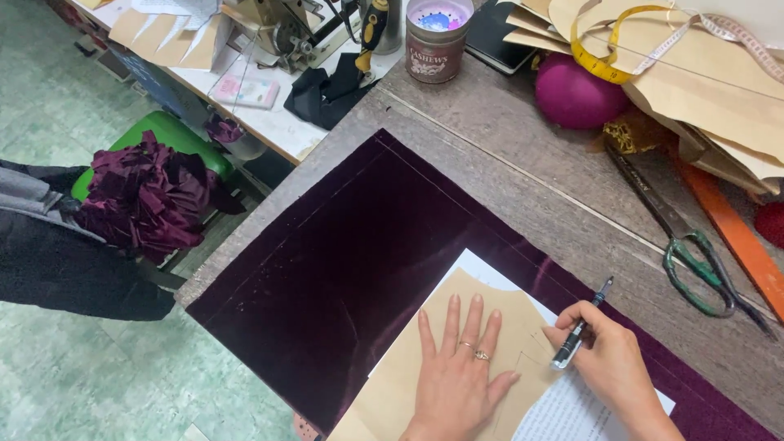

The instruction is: The person places a paper pattern on a piece of dark purple fabric and uses a black marker to trace the pattern's outline onto the fabric. The person holds the pattern steady with their left hand while tracing with their right hand.

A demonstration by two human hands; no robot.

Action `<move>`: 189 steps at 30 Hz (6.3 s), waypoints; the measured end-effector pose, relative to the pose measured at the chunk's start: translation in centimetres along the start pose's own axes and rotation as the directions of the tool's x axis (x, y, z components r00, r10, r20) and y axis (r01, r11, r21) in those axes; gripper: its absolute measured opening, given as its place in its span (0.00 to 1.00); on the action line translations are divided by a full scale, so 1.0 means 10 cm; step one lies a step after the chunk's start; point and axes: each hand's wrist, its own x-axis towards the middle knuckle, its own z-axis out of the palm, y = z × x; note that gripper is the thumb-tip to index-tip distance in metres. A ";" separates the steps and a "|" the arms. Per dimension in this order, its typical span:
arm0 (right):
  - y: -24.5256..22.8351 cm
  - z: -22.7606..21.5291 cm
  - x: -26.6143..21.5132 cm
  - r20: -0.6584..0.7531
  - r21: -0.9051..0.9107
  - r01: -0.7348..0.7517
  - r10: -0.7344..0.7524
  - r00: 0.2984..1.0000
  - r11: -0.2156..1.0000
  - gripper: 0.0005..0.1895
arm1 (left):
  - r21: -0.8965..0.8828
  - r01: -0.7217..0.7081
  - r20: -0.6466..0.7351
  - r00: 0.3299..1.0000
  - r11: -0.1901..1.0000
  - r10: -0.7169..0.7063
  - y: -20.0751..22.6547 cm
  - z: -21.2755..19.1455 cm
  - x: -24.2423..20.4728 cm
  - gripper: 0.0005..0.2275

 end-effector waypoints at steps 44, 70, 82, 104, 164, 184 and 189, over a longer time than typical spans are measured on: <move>0.02 -0.02 0.05 0.024 0.038 -0.006 0.005 1.000 0.999 0.09 | -0.006 -0.047 0.117 0.992 0.999 0.048 0.16 0.10 0.25 0.31; 0.09 -0.02 0.08 0.054 0.029 0.024 -0.026 0.998 0.999 0.10 | 0.122 -0.133 0.706 0.708 0.983 0.008 0.35 -0.33 0.63 0.34; 0.09 -0.03 0.08 0.071 0.030 0.000 -0.002 0.997 1.000 0.10 | 0.089 -0.080 0.716 0.698 0.993 -0.008 0.38 -0.36 0.57 0.34; -0.01 -0.05 0.05 0.074 -0.001 -0.029 0.029 0.997 1.000 0.09 | 0.171 -0.079 0.720 0.690 0.982 -0.070 0.37 -0.37 0.59 0.34; -0.09 0.57 -0.23 -0.122 -0.030 0.658 -0.656 0.745 0.752 0.13 | 0.140 0.163 -0.058 0.986 0.977 -0.157 0.14 0.07 -0.31 0.36; -0.12 0.52 -0.25 -0.090 0.009 0.644 -0.641 0.762 0.765 0.08 | 0.052 0.243 0.941 0.311 0.969 -0.129 0.06 -0.98 0.55 0.43; -0.41 0.31 -0.25 -0.075 0.238 0.487 -0.484 0.872 0.840 0.14 | 0.041 0.265 0.922 0.361 0.964 -0.138 0.07 -0.92 0.51 0.38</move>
